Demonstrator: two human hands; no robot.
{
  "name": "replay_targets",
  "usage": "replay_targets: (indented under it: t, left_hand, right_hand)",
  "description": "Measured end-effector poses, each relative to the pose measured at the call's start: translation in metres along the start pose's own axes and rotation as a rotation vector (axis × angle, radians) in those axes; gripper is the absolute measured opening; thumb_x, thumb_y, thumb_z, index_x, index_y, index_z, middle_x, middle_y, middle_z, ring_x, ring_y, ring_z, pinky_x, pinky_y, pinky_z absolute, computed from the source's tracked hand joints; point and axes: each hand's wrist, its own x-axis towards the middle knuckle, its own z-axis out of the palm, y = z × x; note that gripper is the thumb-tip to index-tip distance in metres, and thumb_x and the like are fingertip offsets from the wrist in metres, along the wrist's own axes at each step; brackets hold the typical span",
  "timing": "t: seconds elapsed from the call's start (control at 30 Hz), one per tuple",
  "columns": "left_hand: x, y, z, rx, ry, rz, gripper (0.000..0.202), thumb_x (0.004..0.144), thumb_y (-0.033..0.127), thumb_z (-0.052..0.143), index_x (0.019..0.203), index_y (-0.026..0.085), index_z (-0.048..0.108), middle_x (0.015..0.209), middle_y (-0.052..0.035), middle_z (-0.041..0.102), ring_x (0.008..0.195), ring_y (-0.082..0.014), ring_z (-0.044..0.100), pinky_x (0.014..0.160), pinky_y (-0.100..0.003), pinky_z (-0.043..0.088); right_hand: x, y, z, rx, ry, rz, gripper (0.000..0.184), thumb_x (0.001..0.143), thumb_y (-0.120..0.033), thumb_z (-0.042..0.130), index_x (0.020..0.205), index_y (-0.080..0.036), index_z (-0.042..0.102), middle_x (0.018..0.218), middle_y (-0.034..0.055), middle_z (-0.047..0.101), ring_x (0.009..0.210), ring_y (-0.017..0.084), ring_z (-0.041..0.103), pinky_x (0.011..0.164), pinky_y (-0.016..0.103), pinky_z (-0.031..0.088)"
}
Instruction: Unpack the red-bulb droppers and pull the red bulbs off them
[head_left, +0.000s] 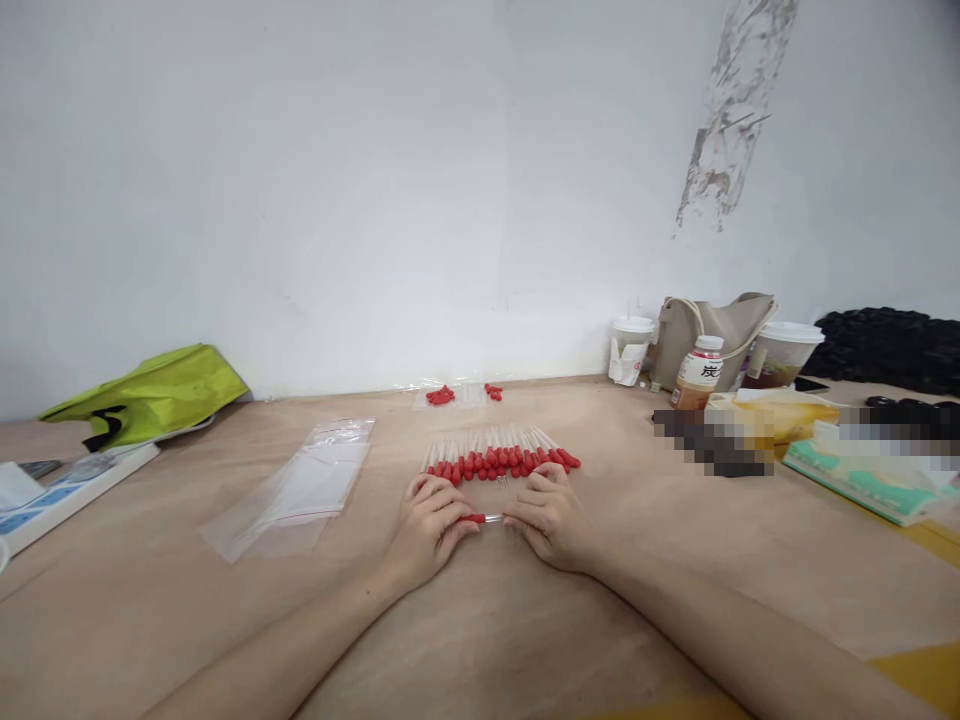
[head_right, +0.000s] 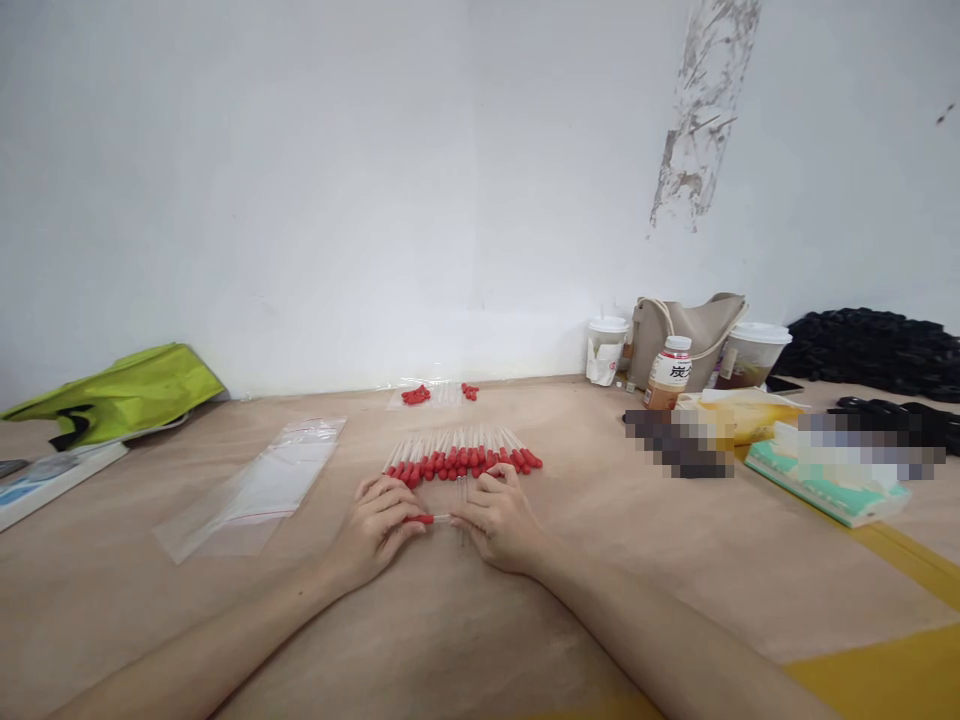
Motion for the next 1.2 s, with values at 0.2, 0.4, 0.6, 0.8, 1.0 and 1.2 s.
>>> replay_targets:
  t: [0.2, 0.4, 0.6, 0.8, 1.0, 1.2]
  left_hand:
    - [-0.003, 0.001, -0.003, -0.005, -0.041, 0.037, 0.019, 0.084, 0.028, 0.046, 0.079, 0.022, 0.063, 0.077, -0.0018, 0.065, 0.083, -0.0174, 0.052, 0.084, -0.036, 0.032]
    - [-0.005, 0.004, -0.006, 0.010, -0.033, 0.049, 0.018, 0.084, 0.024, 0.045, 0.079, 0.023, 0.062, 0.079, -0.0007, 0.066, 0.085, -0.0176, 0.052, 0.091, -0.040, 0.026]
    - [-0.012, 0.001, -0.008, -0.016, -0.023, 0.031, 0.019, 0.085, 0.023, 0.043, 0.081, 0.022, 0.062, 0.080, -0.0033, 0.066, 0.083, -0.0184, 0.053, 0.081, -0.037, 0.034]
    - [-0.005, -0.022, -0.038, -0.058, -0.011, -0.283, 0.027, 0.085, 0.031, 0.039, 0.083, 0.020, 0.064, 0.086, -0.0055, 0.059, 0.079, -0.0172, 0.054, 0.070, -0.028, 0.042]
    - [-0.004, -0.036, -0.051, 0.005, -0.230, -0.534, 0.021, 0.075, 0.024, 0.042, 0.073, 0.020, 0.062, 0.065, -0.0017, 0.055, 0.063, -0.0170, 0.053, 0.057, -0.026, 0.038]
    - [-0.017, -0.050, -0.031, -0.198, -0.200, -0.670, 0.013, 0.070, 0.031, 0.050, 0.075, 0.019, 0.053, 0.056, 0.0034, 0.057, 0.051, -0.0136, 0.052, 0.048, -0.022, 0.033]
  right_hand:
    - [-0.003, -0.001, -0.003, 0.028, -0.006, -0.027, 0.022, 0.085, -0.026, 0.043, 0.076, -0.022, 0.063, 0.056, -0.0010, 0.054, 0.065, 0.013, 0.040, 0.078, 0.034, 0.025]
    - [-0.003, -0.003, -0.003, 0.030, -0.012, -0.037, 0.023, 0.084, -0.026, 0.043, 0.070, -0.020, 0.060, 0.053, -0.0015, 0.052, 0.064, 0.012, 0.038, 0.078, 0.033, 0.025]
    - [-0.004, -0.002, -0.007, 0.033, -0.014, -0.030, 0.025, 0.084, -0.027, 0.042, 0.068, -0.021, 0.060, 0.052, -0.0012, 0.052, 0.063, 0.012, 0.040, 0.078, 0.033, 0.026]
    - [-0.008, 0.021, -0.009, 0.018, 0.078, 0.180, 0.026, 0.087, -0.026, 0.039, 0.080, -0.021, 0.064, 0.062, 0.0016, 0.060, 0.063, 0.013, 0.044, 0.072, 0.031, 0.027]
    - [-0.006, 0.016, -0.006, -0.017, 0.047, 0.251, 0.023, 0.084, -0.021, 0.041, 0.090, -0.022, 0.063, 0.070, 0.0020, 0.064, 0.067, 0.014, 0.047, 0.071, 0.030, 0.026]
    - [-0.007, 0.013, -0.003, -0.153, 0.027, 0.247, 0.016, 0.080, -0.018, 0.043, 0.077, -0.019, 0.058, 0.068, 0.0014, 0.064, 0.065, 0.014, 0.047, 0.070, 0.031, 0.024]
